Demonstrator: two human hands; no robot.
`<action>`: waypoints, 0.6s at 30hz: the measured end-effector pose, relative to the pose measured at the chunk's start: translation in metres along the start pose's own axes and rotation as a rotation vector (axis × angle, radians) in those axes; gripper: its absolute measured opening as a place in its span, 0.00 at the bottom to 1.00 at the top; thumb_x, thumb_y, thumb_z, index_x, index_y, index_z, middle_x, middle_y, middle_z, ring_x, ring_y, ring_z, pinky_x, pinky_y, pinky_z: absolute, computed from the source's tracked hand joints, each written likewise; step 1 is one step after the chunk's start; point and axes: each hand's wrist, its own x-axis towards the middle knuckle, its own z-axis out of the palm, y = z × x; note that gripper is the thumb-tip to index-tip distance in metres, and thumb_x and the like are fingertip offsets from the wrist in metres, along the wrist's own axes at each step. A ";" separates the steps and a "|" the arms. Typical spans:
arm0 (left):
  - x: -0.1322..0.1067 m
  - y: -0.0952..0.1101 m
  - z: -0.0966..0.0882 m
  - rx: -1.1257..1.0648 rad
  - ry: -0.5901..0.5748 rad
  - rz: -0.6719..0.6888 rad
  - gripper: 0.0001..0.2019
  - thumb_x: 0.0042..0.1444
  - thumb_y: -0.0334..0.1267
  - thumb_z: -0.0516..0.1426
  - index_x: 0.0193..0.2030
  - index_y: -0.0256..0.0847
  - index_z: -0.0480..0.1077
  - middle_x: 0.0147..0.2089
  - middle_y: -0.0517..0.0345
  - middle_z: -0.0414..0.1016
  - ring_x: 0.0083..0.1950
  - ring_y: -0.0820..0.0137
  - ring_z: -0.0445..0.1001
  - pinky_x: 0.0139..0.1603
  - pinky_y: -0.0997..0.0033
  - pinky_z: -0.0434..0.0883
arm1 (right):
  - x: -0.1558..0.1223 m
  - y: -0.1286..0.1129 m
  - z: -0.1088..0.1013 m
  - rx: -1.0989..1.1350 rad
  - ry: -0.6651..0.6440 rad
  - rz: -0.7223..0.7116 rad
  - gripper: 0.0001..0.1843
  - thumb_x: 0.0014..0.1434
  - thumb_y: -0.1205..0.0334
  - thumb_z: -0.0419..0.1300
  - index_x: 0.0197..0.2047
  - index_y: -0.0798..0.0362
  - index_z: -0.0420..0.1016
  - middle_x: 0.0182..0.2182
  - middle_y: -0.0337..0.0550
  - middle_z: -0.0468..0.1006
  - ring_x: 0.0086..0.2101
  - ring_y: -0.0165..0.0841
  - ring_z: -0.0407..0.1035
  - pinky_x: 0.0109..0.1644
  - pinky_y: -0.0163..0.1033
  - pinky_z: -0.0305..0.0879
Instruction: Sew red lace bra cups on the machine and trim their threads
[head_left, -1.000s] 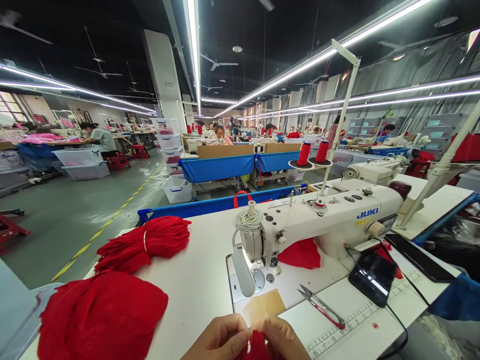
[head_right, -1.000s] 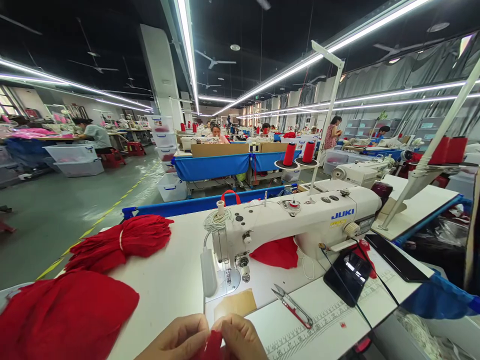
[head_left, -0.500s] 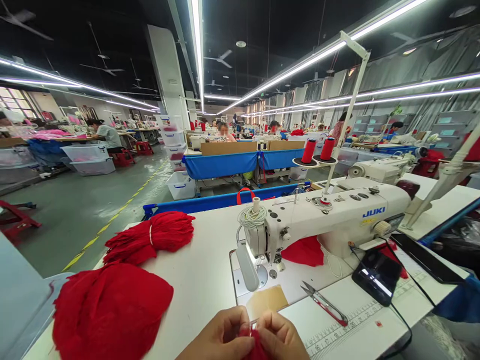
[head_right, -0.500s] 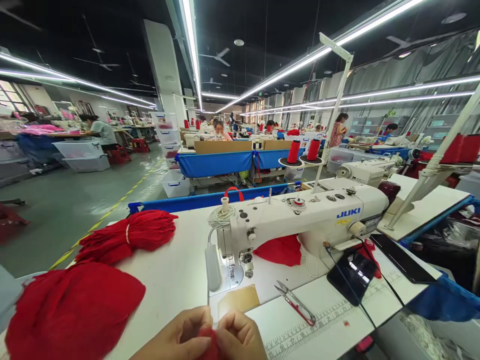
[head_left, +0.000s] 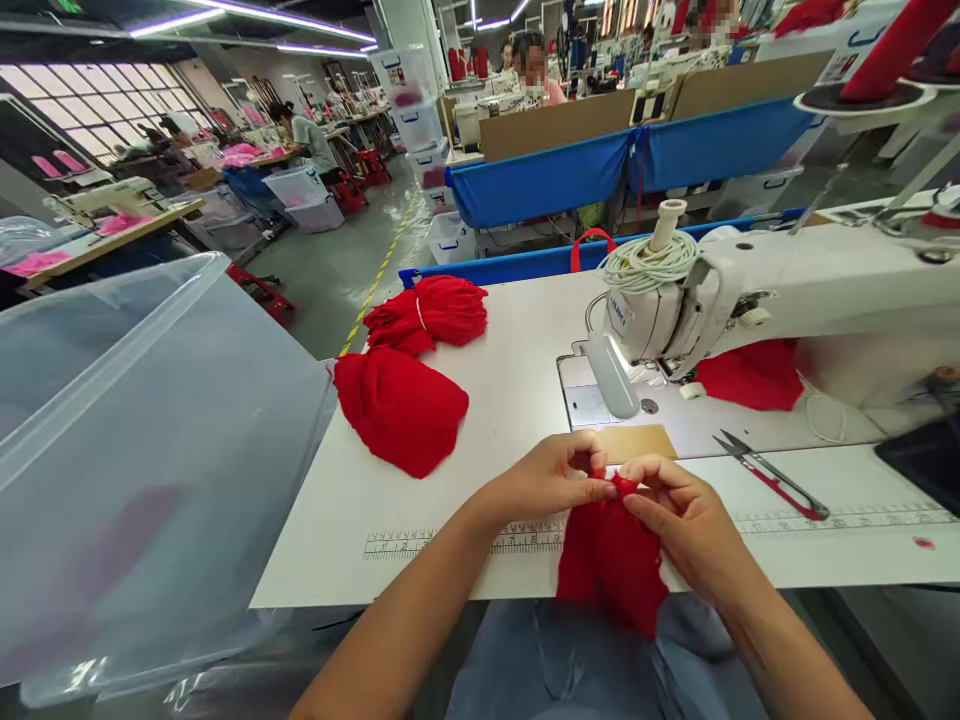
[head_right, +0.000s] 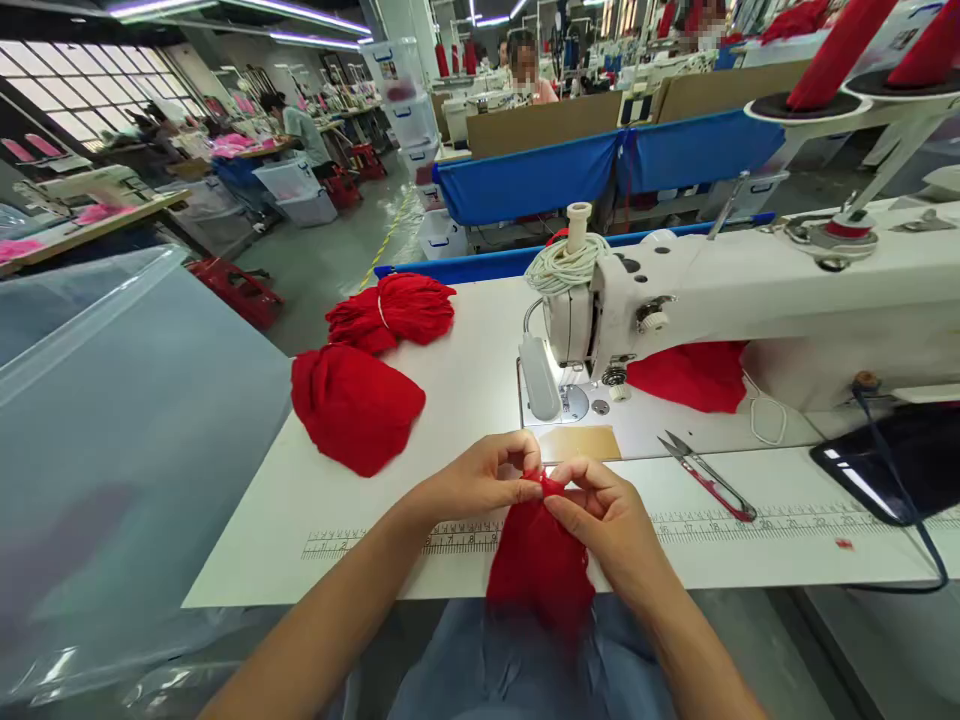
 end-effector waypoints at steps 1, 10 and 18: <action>0.000 0.000 0.000 0.000 -0.004 0.007 0.17 0.47 0.44 0.67 0.30 0.38 0.64 0.30 0.64 0.64 0.32 0.74 0.61 0.36 0.73 0.61 | 0.000 0.000 -0.001 -0.027 -0.008 -0.012 0.18 0.46 0.48 0.73 0.32 0.51 0.74 0.25 0.37 0.74 0.25 0.27 0.64 0.27 0.32 0.60; -0.003 0.004 -0.001 -0.011 -0.060 0.029 0.06 0.52 0.34 0.62 0.33 0.37 0.68 0.32 0.61 0.67 0.35 0.74 0.65 0.41 0.73 0.64 | 0.002 -0.002 -0.005 -0.099 -0.037 0.016 0.20 0.47 0.46 0.72 0.34 0.50 0.73 0.26 0.38 0.74 0.27 0.29 0.66 0.28 0.33 0.63; -0.003 0.004 -0.003 -0.012 -0.042 0.022 0.09 0.53 0.37 0.63 0.30 0.37 0.67 0.33 0.59 0.68 0.35 0.73 0.65 0.41 0.73 0.63 | -0.006 -0.010 0.007 0.004 -0.017 0.156 0.26 0.46 0.46 0.73 0.40 0.49 0.68 0.14 0.27 0.65 0.16 0.22 0.53 0.21 0.30 0.46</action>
